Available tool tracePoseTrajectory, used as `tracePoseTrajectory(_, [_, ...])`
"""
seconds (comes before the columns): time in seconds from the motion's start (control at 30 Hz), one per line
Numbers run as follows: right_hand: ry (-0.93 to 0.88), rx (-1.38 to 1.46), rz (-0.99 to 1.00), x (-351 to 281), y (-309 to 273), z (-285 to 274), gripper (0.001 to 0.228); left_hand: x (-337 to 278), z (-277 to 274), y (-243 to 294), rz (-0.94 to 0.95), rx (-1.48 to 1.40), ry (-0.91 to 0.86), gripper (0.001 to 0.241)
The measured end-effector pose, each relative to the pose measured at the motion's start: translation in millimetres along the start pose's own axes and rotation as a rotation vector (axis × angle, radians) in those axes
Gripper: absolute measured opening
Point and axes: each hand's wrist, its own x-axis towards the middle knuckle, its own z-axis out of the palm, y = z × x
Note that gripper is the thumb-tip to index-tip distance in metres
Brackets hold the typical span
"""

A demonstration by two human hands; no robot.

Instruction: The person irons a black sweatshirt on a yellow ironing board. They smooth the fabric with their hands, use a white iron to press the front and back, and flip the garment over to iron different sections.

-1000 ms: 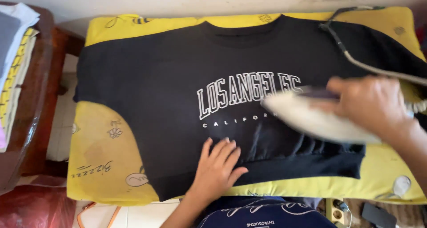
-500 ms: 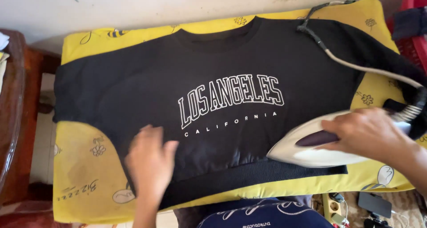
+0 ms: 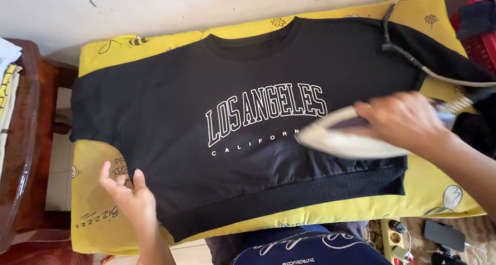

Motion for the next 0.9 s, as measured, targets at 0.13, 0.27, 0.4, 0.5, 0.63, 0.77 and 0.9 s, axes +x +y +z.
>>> tracePoseTrajectory(0.13, [-0.035,0.025,0.138,78,-18,-23,0.074,0,1,0,0.054,0.029,-0.014,0.062])
tracePoseTrajectory(0.27, [-0.233,0.09,0.037,99,-46,-54,0.057,0,3,-2,0.067,0.02,0.0,0.063])
tracePoseTrajectory(0.4, [-0.001,0.128,-0.296,42,-74,-48,0.043,2,3,2,0.027,0.01,0.005,0.064])
tracePoseTrajectory(0.5, [-0.252,0.051,-0.201,1,-59,-59,0.064,-1,1,7,-0.038,0.042,0.015,0.062])
tracePoseTrajectory(0.63, [-0.467,-0.015,0.1,-20,-15,-29,0.07,-2,3,3,0.197,0.197,0.021,0.067])
tracePoseTrajectory(0.77, [-0.48,-0.113,0.391,-11,13,-8,0.077,-47,18,116,0.393,0.568,-0.295,0.056])
tracePoseTrajectory(0.9, [-0.161,-0.084,0.14,24,2,-14,0.066,-116,79,148,1.348,0.118,-0.798,0.061])
